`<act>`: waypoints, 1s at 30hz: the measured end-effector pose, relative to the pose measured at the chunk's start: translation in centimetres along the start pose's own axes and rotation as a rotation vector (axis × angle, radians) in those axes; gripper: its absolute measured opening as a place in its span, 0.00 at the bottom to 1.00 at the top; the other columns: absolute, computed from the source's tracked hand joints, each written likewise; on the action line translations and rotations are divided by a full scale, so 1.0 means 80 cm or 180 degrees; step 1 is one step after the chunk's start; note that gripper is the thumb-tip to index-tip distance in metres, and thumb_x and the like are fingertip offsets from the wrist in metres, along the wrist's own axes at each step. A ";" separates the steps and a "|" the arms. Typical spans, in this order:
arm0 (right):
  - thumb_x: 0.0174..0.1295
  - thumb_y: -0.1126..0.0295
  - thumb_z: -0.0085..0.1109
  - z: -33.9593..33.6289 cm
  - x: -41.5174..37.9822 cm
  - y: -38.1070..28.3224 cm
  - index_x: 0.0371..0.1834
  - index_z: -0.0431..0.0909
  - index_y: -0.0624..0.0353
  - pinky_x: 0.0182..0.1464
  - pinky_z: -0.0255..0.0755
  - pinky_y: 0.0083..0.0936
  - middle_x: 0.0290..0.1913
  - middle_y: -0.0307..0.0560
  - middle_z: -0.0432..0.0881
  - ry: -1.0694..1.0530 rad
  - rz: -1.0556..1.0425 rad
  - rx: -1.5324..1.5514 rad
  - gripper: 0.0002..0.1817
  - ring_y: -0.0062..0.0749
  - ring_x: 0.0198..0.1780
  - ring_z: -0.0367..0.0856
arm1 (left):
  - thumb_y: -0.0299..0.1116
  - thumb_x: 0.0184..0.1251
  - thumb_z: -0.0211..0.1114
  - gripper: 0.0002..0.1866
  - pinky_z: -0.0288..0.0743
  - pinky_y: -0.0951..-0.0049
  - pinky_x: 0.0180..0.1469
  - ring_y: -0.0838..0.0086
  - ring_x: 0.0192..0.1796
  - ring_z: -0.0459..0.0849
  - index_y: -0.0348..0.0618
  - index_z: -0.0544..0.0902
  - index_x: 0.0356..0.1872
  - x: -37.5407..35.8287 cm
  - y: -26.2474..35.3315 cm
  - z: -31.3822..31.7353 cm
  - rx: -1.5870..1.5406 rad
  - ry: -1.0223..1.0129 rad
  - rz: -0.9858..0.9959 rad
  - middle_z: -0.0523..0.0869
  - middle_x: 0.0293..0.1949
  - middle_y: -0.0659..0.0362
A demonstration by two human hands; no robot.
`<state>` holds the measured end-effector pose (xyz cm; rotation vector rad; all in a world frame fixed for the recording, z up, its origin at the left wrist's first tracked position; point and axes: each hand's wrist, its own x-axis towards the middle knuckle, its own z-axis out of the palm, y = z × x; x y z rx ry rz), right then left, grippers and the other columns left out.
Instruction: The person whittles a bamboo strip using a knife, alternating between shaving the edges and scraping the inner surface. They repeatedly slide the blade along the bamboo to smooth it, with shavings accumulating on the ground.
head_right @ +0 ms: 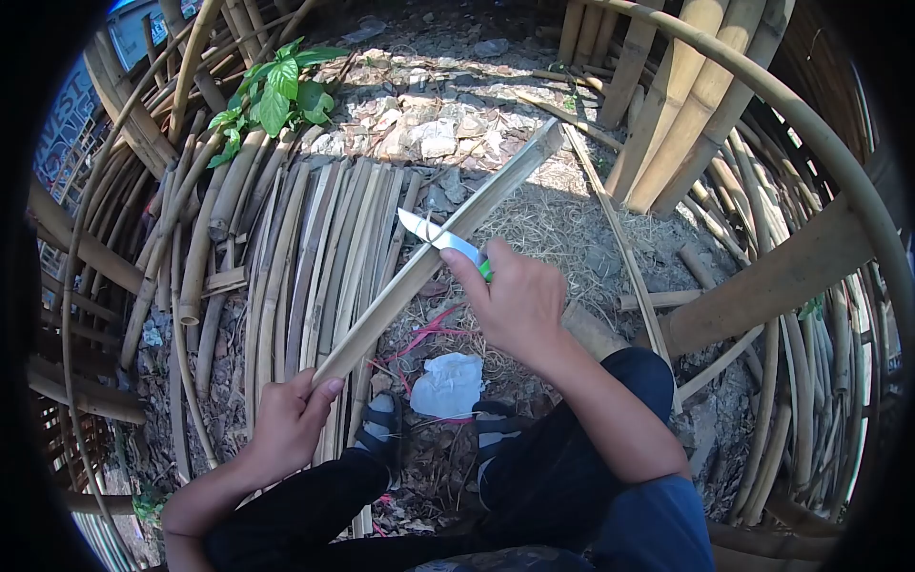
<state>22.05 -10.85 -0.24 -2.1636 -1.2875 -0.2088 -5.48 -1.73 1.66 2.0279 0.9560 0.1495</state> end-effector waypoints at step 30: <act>0.71 0.54 0.55 -0.007 -0.027 0.000 0.33 0.73 0.62 0.24 0.68 0.44 0.19 0.54 0.77 -0.0840 -0.0475 0.0588 0.20 0.52 0.21 0.79 | 0.37 0.77 0.58 0.19 0.63 0.69 0.21 0.82 0.19 0.68 0.32 0.77 0.28 0.000 -0.015 -0.005 0.0247 0.0002 -0.0055 0.72 0.14 0.61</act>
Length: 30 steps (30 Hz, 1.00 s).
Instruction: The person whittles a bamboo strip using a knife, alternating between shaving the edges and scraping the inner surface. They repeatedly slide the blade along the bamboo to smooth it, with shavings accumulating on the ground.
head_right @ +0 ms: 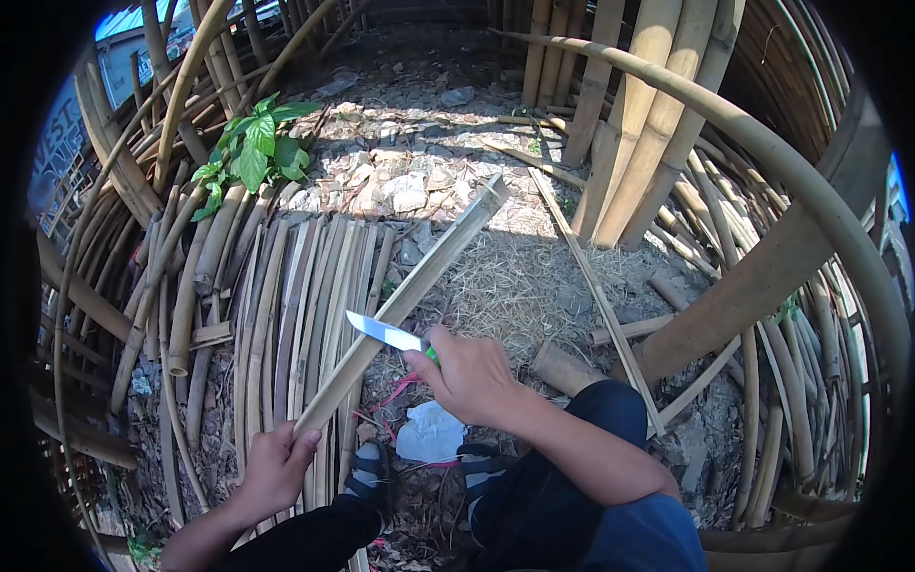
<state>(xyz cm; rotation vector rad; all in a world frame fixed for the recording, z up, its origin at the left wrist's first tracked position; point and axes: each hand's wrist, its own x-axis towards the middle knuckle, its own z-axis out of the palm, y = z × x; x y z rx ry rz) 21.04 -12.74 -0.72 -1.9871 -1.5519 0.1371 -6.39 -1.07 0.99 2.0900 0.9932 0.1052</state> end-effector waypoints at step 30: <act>0.70 0.54 0.56 -0.009 0.051 0.061 0.29 0.71 0.58 0.19 0.70 0.38 0.16 0.46 0.75 0.0797 -0.0875 -0.1651 0.19 0.42 0.18 0.79 | 0.37 0.78 0.58 0.19 0.61 0.70 0.20 0.84 0.20 0.66 0.34 0.74 0.26 -0.010 0.007 -0.007 -0.0142 0.0044 -0.0021 0.71 0.15 0.63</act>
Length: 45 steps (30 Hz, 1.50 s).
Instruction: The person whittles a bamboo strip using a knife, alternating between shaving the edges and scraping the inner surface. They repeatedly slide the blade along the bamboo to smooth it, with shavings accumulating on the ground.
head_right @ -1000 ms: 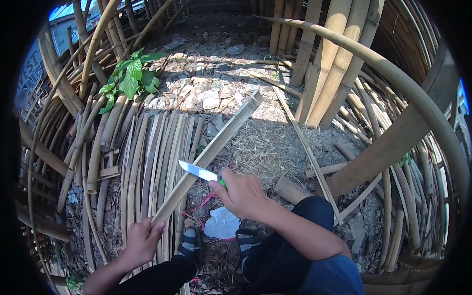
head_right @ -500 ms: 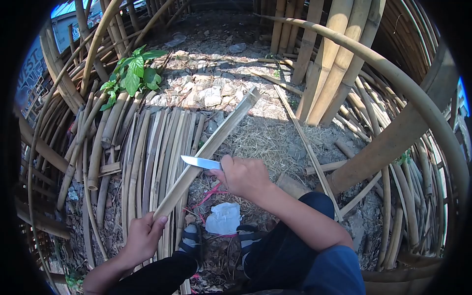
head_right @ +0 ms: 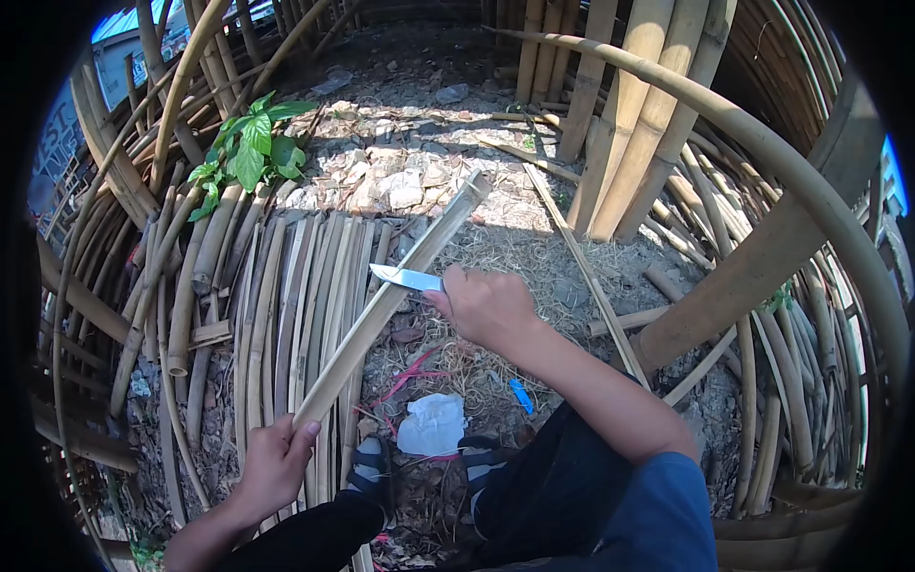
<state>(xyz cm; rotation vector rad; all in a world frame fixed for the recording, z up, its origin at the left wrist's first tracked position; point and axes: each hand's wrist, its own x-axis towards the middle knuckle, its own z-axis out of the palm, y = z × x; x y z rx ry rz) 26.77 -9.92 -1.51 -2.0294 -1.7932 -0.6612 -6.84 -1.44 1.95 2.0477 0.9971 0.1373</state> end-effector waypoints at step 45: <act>0.70 0.50 0.53 0.045 -0.004 0.030 0.26 0.72 0.56 0.15 0.71 0.37 0.15 0.45 0.78 0.0021 -0.0154 -0.0093 0.22 0.38 0.14 0.79 | 0.39 0.78 0.58 0.18 0.59 0.75 0.20 0.86 0.19 0.66 0.37 0.75 0.27 0.008 -0.020 0.002 -0.0083 -0.0180 -0.0309 0.71 0.15 0.67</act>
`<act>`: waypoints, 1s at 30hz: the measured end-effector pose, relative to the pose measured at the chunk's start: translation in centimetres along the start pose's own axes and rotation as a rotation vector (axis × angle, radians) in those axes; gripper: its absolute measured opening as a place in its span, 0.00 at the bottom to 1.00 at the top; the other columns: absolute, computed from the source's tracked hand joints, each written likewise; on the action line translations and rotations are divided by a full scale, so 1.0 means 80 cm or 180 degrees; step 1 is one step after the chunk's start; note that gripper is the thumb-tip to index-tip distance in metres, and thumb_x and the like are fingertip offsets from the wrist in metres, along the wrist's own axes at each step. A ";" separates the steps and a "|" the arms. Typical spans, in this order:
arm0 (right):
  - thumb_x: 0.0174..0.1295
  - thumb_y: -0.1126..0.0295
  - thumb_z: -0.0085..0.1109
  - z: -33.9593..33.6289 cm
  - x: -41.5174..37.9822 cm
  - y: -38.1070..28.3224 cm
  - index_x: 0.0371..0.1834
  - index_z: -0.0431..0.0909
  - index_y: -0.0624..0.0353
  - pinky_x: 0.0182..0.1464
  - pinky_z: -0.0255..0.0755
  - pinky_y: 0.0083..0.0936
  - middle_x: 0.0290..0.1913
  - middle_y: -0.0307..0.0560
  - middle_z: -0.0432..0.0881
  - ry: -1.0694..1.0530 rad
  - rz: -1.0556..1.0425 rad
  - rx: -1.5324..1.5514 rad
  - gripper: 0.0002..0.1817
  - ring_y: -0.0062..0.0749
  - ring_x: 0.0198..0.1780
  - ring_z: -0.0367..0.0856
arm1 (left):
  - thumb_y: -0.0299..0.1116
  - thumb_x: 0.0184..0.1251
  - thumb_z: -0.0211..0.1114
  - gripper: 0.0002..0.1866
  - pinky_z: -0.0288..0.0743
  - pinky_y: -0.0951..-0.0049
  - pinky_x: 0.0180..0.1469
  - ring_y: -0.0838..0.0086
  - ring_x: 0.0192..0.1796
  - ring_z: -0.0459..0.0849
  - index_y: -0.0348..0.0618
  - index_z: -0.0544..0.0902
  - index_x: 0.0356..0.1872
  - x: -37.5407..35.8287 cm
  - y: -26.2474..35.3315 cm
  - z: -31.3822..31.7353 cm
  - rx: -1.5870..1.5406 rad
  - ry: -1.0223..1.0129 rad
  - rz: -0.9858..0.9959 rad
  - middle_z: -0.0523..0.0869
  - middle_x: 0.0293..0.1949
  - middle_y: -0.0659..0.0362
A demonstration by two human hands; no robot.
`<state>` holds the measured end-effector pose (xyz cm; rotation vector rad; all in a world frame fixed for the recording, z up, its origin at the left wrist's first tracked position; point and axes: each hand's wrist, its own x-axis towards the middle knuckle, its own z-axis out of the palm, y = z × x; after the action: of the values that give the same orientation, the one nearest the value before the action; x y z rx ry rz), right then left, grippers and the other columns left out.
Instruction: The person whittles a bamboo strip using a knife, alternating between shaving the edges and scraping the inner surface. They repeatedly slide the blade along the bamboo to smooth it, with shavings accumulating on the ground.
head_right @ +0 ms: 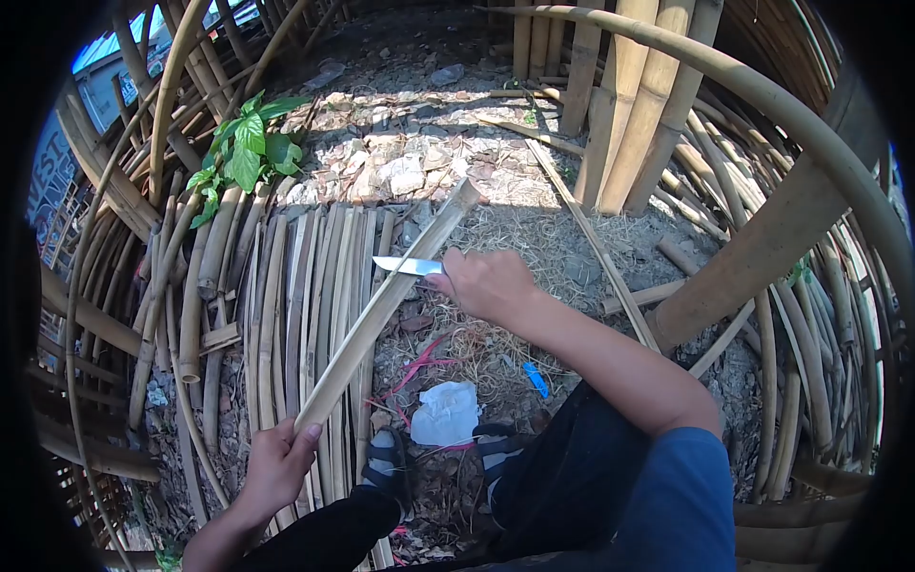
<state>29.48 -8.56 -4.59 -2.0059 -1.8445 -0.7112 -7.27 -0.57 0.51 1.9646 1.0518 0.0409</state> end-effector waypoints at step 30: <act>0.72 0.43 0.47 -0.074 0.008 -0.010 0.30 0.75 0.64 0.34 0.70 0.49 0.20 0.59 0.77 -0.0537 0.1819 0.1675 0.30 0.59 0.26 0.80 | 0.37 0.78 0.57 0.17 0.61 0.72 0.22 0.84 0.20 0.66 0.33 0.77 0.30 0.009 0.010 0.006 0.0161 0.0140 -0.0083 0.71 0.15 0.65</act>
<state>27.89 -11.22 0.57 -2.0943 -1.2395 0.1003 -6.08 -0.59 0.54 2.0032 1.1167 0.0436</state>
